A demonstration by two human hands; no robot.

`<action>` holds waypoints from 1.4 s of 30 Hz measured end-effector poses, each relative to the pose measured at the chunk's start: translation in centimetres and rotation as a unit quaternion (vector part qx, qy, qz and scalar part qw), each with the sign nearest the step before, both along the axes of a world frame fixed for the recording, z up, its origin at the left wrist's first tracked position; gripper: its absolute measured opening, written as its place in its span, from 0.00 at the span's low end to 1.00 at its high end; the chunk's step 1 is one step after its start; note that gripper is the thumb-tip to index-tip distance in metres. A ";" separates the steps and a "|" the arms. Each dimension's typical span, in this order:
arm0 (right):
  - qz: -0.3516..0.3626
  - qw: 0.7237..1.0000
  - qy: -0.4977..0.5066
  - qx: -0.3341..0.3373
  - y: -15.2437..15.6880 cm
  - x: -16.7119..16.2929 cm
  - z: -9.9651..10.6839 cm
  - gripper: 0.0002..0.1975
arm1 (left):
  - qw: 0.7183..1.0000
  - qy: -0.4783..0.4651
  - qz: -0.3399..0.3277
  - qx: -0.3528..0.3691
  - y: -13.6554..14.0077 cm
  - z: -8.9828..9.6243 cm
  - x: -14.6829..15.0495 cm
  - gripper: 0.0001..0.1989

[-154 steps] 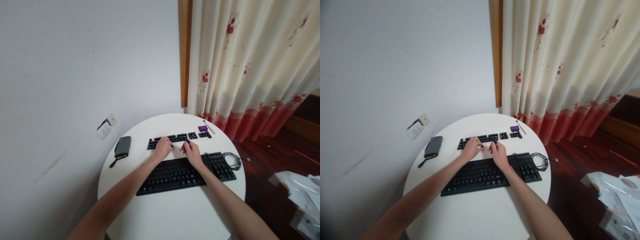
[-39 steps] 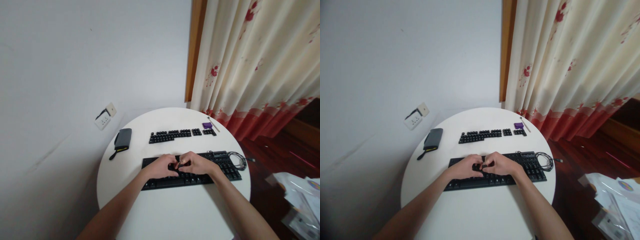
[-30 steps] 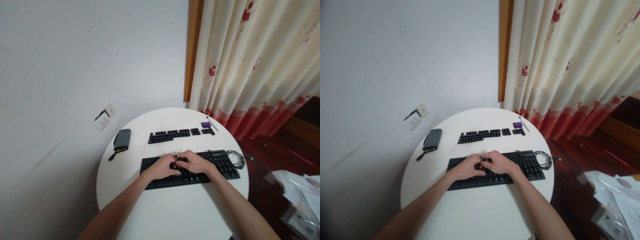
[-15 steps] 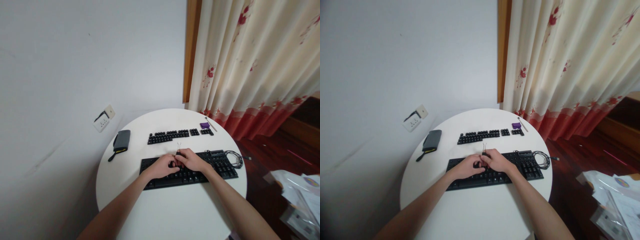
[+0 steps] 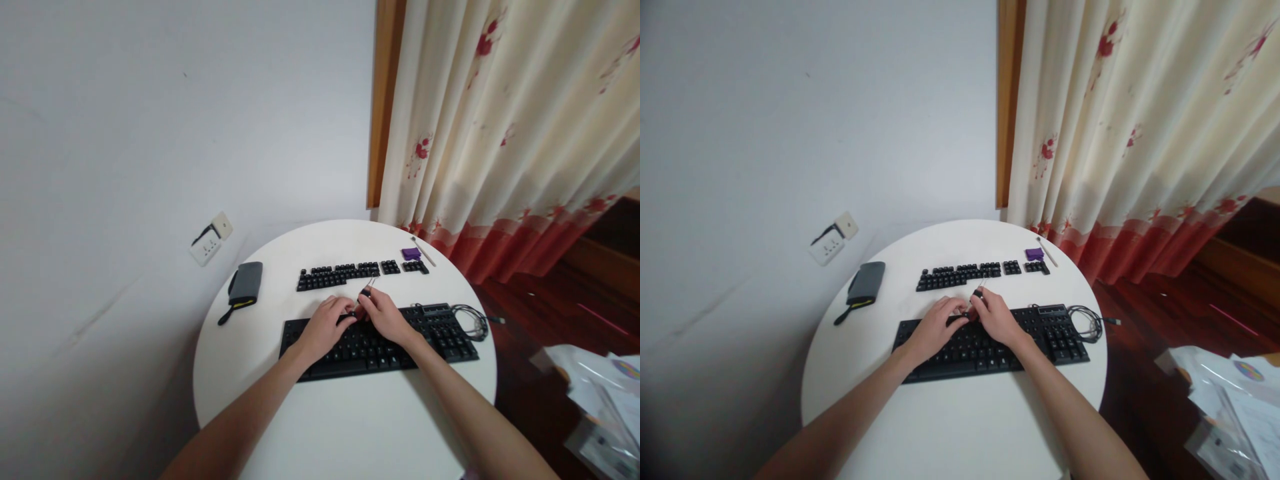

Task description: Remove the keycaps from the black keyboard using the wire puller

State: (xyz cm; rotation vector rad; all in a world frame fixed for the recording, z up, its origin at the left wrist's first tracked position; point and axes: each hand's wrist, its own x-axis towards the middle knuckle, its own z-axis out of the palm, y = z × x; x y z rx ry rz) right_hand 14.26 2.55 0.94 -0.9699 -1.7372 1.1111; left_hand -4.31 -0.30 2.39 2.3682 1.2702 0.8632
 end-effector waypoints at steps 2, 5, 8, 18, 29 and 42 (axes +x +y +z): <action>-0.002 1.000 0.005 0.008 0.0 0.0 0.1 0.16 | 0.999 0.015 -0.009 0.028 -0.1 0.2 0.1 0.08; -0.012 0.999 0.005 0.035 0.0 0.1 0.3 0.16 | 0.998 0.028 -0.030 0.050 -0.3 0.5 0.2 0.10; -0.020 0.998 0.000 0.052 0.0 0.2 0.4 0.16 | 0.996 0.041 -0.037 0.069 -0.3 0.5 0.2 0.10; -0.007 1.000 0.012 0.024 0.3 0.0 -0.2 0.17 | 0.994 0.032 -0.033 0.100 -0.4 0.8 0.0 0.09; -0.011 0.999 0.043 0.005 0.3 -0.2 0.4 0.18 | 0.994 0.009 -0.040 0.102 -0.5 0.5 0.5 0.09; -0.184 0.973 0.138 -0.032 2.6 1.2 -0.6 0.21 | 0.994 0.013 0.111 0.009 2.7 -0.6 -2.6 0.06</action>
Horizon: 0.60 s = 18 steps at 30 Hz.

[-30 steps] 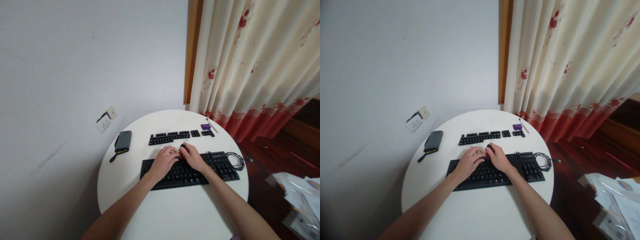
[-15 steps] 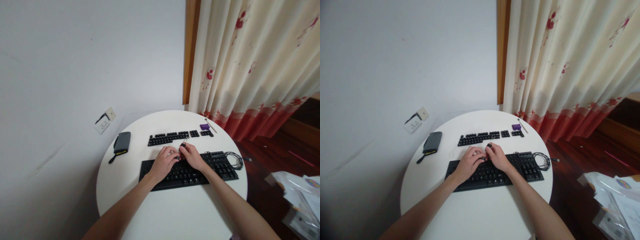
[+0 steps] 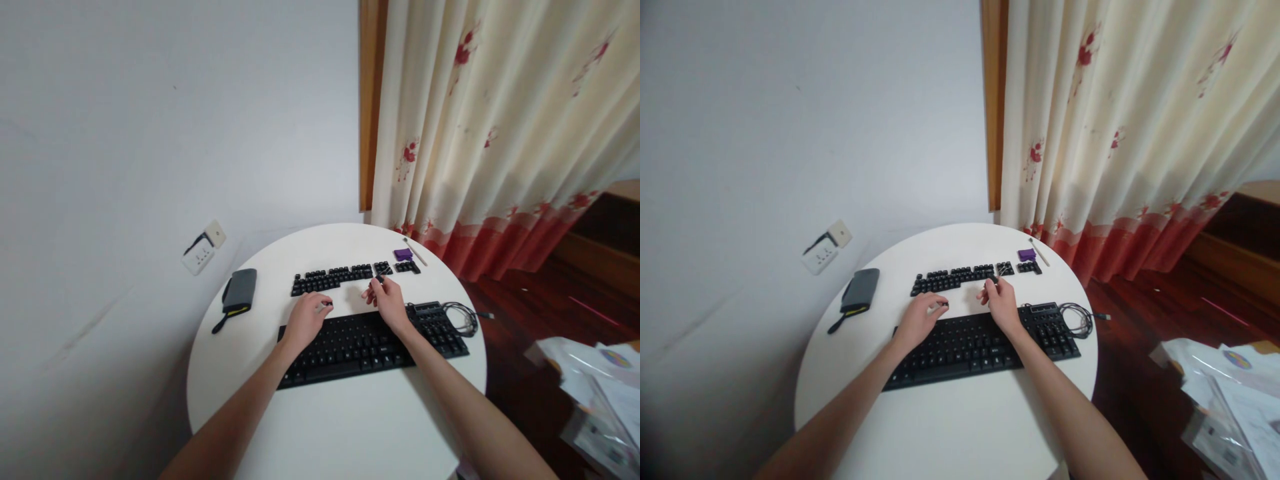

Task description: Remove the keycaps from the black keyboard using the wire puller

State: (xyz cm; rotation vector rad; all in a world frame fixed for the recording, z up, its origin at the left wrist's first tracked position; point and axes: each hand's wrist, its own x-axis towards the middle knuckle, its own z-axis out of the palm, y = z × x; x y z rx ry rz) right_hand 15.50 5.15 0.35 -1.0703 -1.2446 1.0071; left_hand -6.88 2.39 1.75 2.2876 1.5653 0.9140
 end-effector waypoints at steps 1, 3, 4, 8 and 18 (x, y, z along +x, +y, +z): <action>-0.004 1.000 0.003 0.003 0.1 0.1 -0.1 0.21 | 1.000 0.016 0.005 -0.009 0.5 -0.2 -0.2 0.06; -0.005 1.000 0.005 0.008 0.2 0.1 -0.2 0.21 | 0.999 0.047 0.001 -0.020 1.4 -0.5 0.0 0.06; -0.004 1.000 0.006 0.010 0.2 0.1 -0.2 0.21 | 0.998 0.060 -0.007 -0.021 1.8 -0.5 0.3 0.06; -0.009 1.000 0.014 0.015 0.2 0.1 -0.1 0.21 | 0.994 0.101 -0.045 -0.016 3.6 -0.8 2.5 0.06; -0.025 0.999 0.009 0.031 0.2 0.4 0.2 0.20 | 0.993 0.112 -0.035 0.026 6.7 -2.2 4.0 0.06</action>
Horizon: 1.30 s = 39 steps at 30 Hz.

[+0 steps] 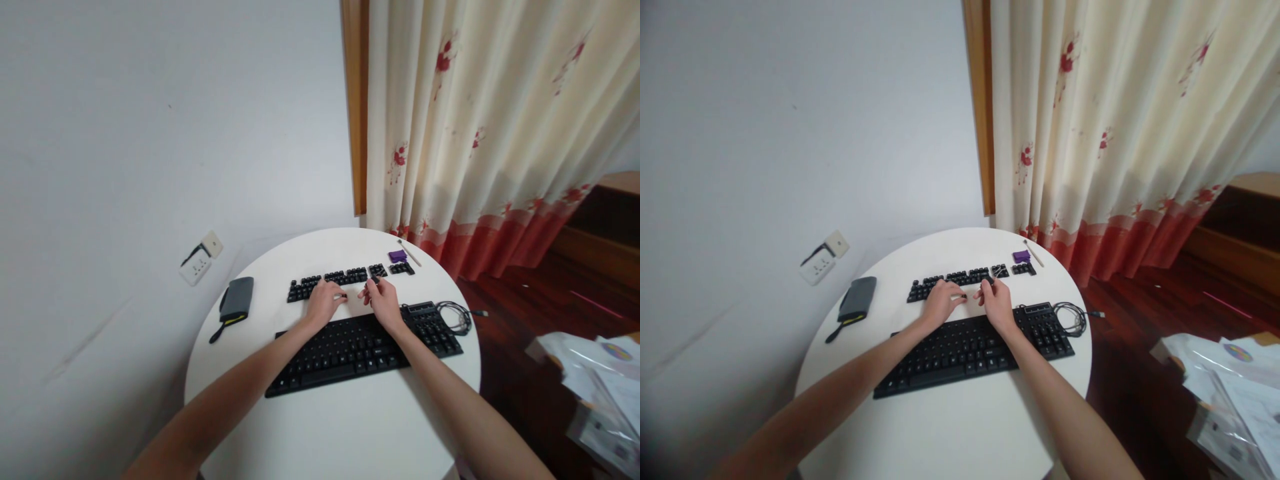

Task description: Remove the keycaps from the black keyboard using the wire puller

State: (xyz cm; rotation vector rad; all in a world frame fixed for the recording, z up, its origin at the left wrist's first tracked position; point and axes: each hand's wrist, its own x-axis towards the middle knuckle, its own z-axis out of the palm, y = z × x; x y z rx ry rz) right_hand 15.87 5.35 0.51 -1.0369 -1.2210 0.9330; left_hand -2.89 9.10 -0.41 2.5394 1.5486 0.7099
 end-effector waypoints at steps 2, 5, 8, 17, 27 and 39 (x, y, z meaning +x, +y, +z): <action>0.003 1.000 -0.003 0.000 0.0 -0.1 -0.1 0.20 | 1.000 -0.008 0.011 0.018 0.2 0.0 -0.1 0.05; 0.004 1.000 0.001 -0.002 0.1 -0.2 -0.3 0.20 | 0.998 -0.011 0.050 0.024 0.5 0.1 0.0 0.10; -0.001 1.000 0.005 0.000 0.2 -0.2 -0.5 0.21 | 0.996 0.005 0.087 0.024 0.8 0.0 0.3 0.19; 0.007 1.000 0.001 0.007 0.3 -0.1 -0.6 0.20 | 0.992 0.029 0.123 0.027 2.0 -0.2 0.0 0.23; 0.009 1.000 -0.009 0.009 0.1 -0.2 -0.6 0.20 | 0.989 0.039 0.140 0.027 2.2 -0.1 -0.1 0.25; 0.016 1.000 -0.012 0.012 0.3 -0.2 -1.1 0.19 | 0.988 0.041 0.145 0.039 2.4 -0.3 -0.3 0.24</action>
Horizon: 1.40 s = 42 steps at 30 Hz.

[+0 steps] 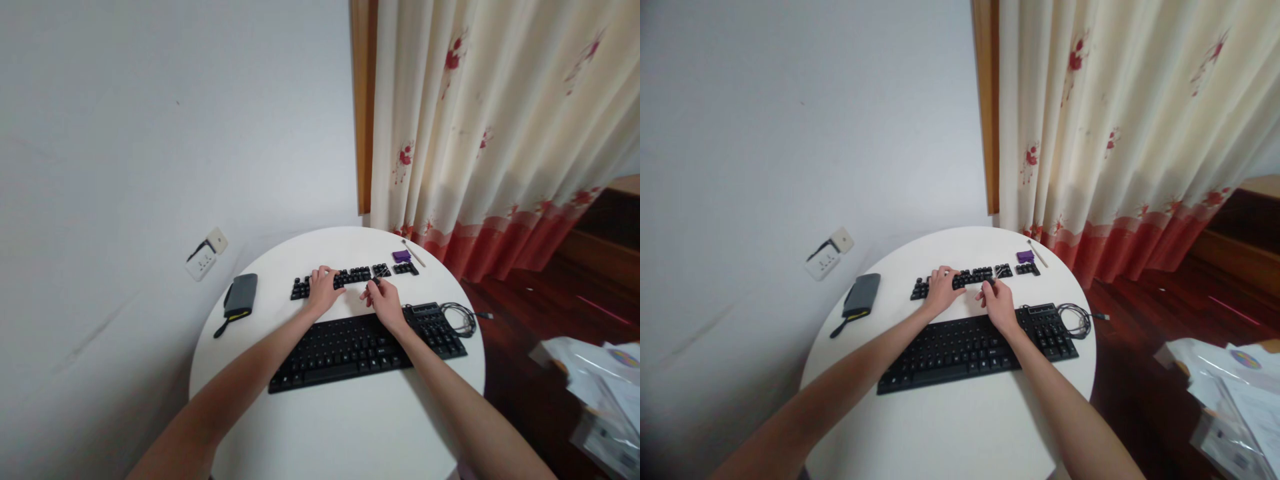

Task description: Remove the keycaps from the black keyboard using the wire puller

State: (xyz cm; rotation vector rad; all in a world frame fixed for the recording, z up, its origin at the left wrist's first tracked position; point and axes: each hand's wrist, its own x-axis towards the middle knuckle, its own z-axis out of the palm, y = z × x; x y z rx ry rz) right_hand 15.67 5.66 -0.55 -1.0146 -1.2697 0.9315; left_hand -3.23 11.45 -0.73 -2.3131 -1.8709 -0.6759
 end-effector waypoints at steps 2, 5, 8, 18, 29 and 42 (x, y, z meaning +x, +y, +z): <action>0.007 1.000 0.000 0.000 0.0 -0.1 0.0 0.19 | 1.000 0.001 0.001 0.003 0.0 -0.1 0.0 0.24; 0.020 1.000 -0.005 0.001 -0.2 -0.2 0.1 0.19 | 1.000 0.002 0.005 0.003 -0.1 0.0 0.0 0.24; 0.028 1.000 -0.009 0.001 -0.4 -0.2 0.4 0.19 | 1.000 0.001 0.009 -0.004 -0.4 0.3 0.0 0.23; 0.109 0.990 -0.092 0.021 -1.3 0.8 2.1 0.15 | 0.983 -0.102 -0.121 -0.097 -4.1 3.1 -1.1 0.07; 0.310 0.929 -0.203 -0.001 -2.8 1.9 3.0 0.17 | 0.935 -0.166 -0.252 -0.186 -11.2 3.0 -0.8 0.08; 0.436 0.870 -0.231 0.007 -3.2 2.1 3.9 0.16 | 0.925 -0.126 -0.295 -0.206 -11.6 3.3 -0.3 0.07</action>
